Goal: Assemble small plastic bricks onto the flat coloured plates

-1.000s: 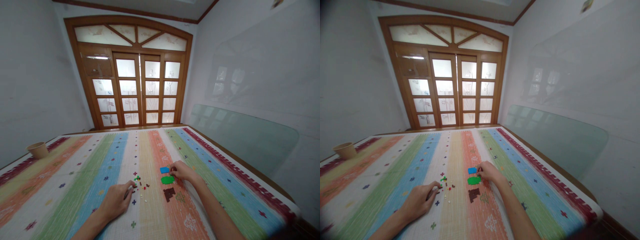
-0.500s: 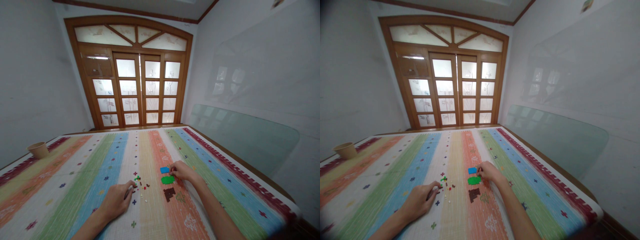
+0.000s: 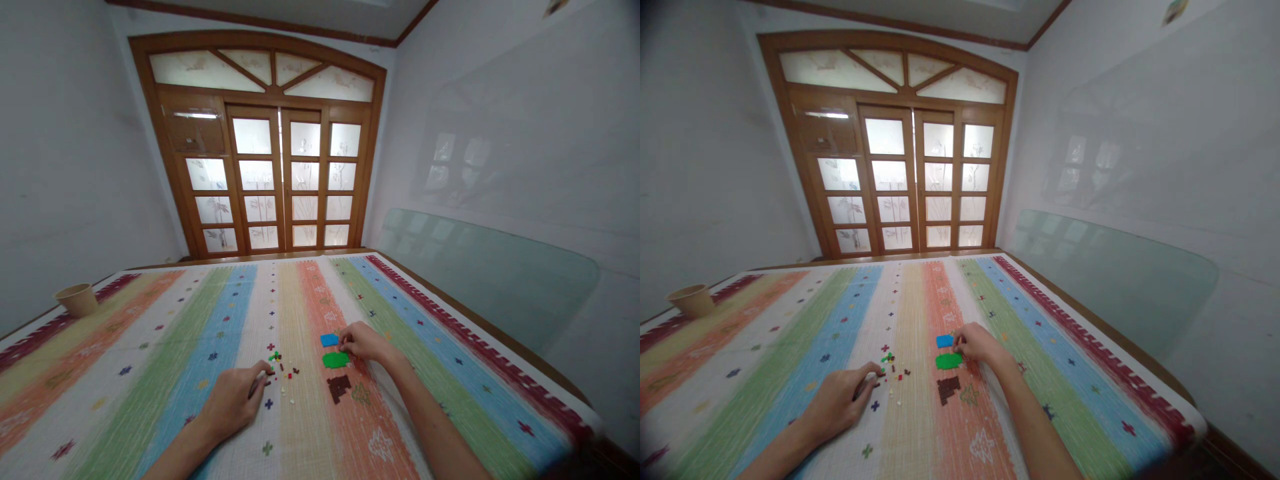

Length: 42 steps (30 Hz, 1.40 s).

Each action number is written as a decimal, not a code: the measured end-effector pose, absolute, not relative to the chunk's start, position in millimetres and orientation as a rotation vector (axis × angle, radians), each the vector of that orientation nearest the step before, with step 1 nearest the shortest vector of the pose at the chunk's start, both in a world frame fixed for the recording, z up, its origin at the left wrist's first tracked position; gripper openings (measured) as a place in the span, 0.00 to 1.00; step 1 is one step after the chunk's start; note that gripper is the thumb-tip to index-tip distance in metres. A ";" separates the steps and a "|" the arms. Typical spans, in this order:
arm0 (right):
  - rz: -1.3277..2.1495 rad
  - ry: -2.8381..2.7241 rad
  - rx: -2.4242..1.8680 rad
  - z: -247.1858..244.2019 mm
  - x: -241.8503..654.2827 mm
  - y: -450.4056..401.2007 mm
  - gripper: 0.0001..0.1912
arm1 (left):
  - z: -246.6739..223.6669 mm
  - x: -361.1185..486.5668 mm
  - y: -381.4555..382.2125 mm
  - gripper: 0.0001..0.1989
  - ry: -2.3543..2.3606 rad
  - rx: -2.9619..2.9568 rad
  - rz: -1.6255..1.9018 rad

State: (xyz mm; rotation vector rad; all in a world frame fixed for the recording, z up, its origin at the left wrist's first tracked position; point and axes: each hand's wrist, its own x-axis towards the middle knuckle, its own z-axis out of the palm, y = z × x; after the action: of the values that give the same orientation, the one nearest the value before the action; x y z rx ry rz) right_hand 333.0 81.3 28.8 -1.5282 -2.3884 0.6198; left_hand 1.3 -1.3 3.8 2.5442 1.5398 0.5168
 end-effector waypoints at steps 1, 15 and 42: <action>0.622 -2.385 -1.524 29.0 333.1 81.4 0.10 | 4.0 1.5 -1.3 0.14 1.544 2.542 0.516; 0.489 -2.380 -1.482 31.2 324.7 78.5 0.10 | 3.0 1.5 -0.9 0.13 1.549 2.552 0.525; 0.320 -2.440 -1.137 25.3 261.0 39.6 0.07 | 6.1 3.5 -2.0 0.15 1.572 2.549 0.495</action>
State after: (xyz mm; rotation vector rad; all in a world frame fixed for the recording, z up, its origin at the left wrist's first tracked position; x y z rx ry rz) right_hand 261.0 39.6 25.3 -1.1366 -2.4400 0.3195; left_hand 3.5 -2.0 6.1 2.5493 1.5724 0.4948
